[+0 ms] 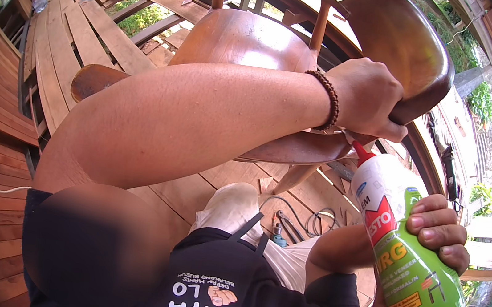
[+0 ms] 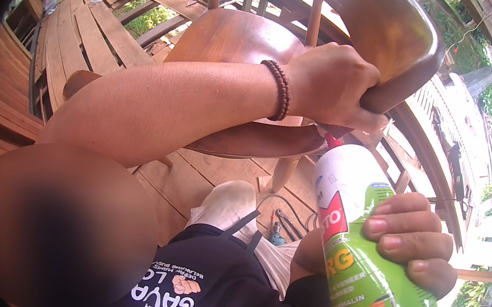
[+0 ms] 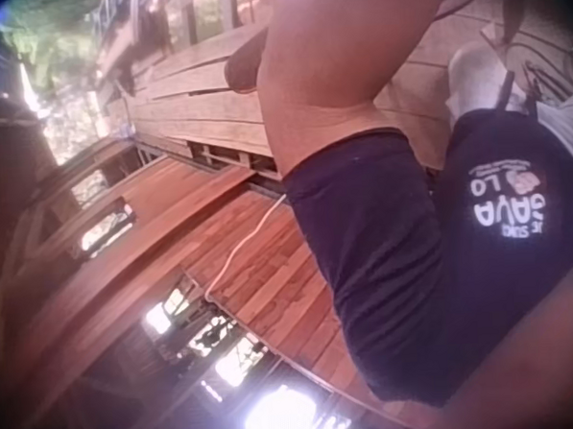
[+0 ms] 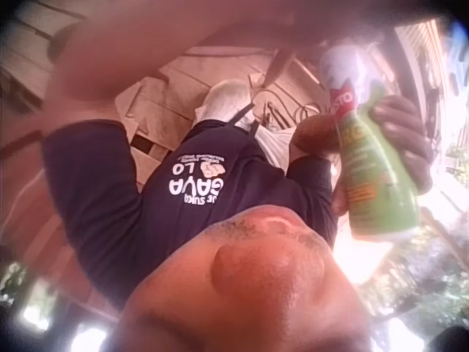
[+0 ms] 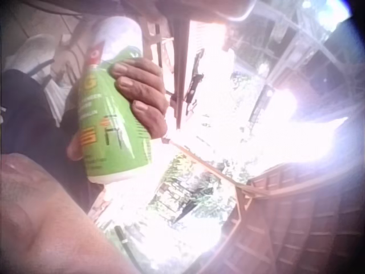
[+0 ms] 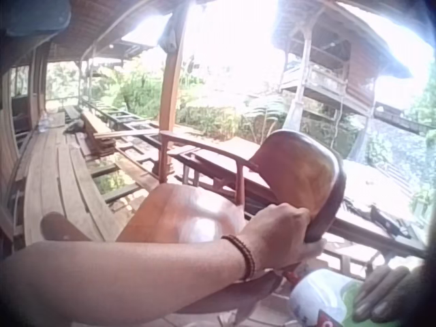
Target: The person repairs a broken wooden chair by applying glue to the crack, drilling a pilot hole, and driving a screw to secure the joint. The person uses a power drill and a bottle of wood glue to complete the repair.
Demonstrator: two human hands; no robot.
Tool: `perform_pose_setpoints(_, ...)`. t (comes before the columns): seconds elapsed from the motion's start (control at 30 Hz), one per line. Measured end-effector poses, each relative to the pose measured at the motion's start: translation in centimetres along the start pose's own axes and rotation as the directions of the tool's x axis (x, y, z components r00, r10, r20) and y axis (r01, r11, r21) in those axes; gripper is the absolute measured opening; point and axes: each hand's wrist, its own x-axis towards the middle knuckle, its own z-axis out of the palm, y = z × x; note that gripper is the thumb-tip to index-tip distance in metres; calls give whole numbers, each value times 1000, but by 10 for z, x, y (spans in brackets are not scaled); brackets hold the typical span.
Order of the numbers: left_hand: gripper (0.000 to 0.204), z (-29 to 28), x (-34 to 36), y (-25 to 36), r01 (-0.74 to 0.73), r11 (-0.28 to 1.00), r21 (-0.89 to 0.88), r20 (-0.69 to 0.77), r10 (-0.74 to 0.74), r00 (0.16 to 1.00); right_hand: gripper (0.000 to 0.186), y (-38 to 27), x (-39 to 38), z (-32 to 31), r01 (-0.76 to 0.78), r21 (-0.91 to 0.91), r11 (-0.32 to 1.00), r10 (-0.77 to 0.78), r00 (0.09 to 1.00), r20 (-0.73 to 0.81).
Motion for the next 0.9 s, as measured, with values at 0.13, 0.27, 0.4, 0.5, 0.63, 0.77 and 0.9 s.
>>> perform_pose_setpoints(0.13,55,-3,-2,2,13,1000,-4,9,-13,1000,119,0,4,3,-4,2,1000,4,1000,16)
perform_pose_setpoints(0.27,54,-5,-3,3,18,1000,-5,7,-18,1000,120,-1,5,4,5,5,1000,-5,1000,17)
perform_pose_setpoints(0.4,50,1,-9,6,20,1000,-6,-1,-20,1000,124,1,-4,4,30,-10,999,-31,998,-51)
perform_pose_setpoints(0.5,49,6,-1,-1,-37,999,5,-68,38,997,129,-1,-12,0,52,-61,997,-61,987,-151)
perform_pose_setpoints(0.63,49,9,6,-4,-29,1000,-7,-65,29,997,131,-4,-27,-3,69,-58,996,-85,935,-344)
perform_pose_setpoints(0.77,46,16,9,1,-41,999,30,-39,42,998,126,-18,-61,-21,72,-51,996,-88,828,-553)
perform_pose_setpoints(0.9,43,15,13,11,-8,998,-59,-44,6,999,116,-12,-100,-35,169,168,971,23,639,-769)
